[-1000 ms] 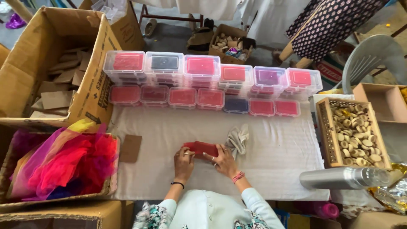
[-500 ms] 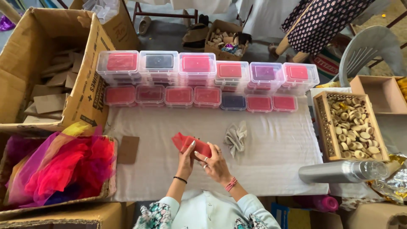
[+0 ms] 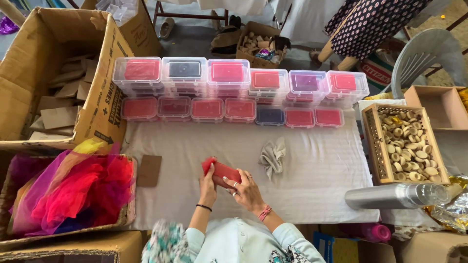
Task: Organizing small objects and placing them into containers in a workshop.
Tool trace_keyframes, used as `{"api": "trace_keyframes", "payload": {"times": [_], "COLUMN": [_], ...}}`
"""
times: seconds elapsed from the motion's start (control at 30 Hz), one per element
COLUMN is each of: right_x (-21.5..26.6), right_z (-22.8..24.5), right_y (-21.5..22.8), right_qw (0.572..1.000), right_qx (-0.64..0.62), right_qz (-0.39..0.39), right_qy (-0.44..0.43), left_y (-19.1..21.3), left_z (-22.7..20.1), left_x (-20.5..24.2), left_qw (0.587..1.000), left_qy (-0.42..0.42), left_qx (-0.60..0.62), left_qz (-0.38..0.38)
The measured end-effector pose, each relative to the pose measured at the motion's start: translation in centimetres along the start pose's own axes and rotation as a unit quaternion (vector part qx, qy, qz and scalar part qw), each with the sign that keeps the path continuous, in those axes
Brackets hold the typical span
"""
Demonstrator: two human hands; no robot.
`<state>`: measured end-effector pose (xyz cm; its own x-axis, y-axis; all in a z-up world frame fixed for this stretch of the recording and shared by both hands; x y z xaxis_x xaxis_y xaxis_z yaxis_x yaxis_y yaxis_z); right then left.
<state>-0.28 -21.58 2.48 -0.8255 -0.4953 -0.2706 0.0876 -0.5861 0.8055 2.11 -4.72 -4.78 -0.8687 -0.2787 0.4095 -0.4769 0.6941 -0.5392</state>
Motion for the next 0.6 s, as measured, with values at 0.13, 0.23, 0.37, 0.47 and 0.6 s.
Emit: {"api": "trace_keyframes", "payload": {"times": [0.13,0.23,0.37,0.47,0.6], "right_x": [0.1,0.3,0.6,0.6,0.3], "right_z": [-0.3,-0.4,-0.9,-0.8,-0.8], "right_y": [0.0,-0.1,-0.2,0.1,0.5], "right_qw": [1.0,1.0,1.0,0.999,0.998], "right_qx": [0.005,0.022,0.002,-0.011,-0.025], "right_qz": [0.004,0.0,-0.014,-0.02,-0.025], "right_qy": [-0.007,-0.012,-0.024,-0.034,-0.044], "left_y": [2.1,0.3,0.1,0.5,0.3], "left_z": [2.4,-0.3,-1.5,-2.0,-2.9], "left_x": [-1.8,-0.3,-0.1,-0.2,0.0], "left_qw": [0.978,0.956,0.956,0.964,0.96], "left_qy": [-0.089,-0.155,-0.017,0.04,0.069], "left_qx": [-0.188,-0.235,-0.255,-0.164,-0.151], "left_qz": [0.006,0.084,0.146,0.205,0.226]}}
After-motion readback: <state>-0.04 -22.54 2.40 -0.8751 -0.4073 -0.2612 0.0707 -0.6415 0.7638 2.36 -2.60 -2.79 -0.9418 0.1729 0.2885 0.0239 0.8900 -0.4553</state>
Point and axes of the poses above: each hand's wrist, its own x-axis away from the middle knuckle, its own y-axis out of the back of the hand, z = x × y, the point moved 2 cm from there along -x, towards the middle knuckle
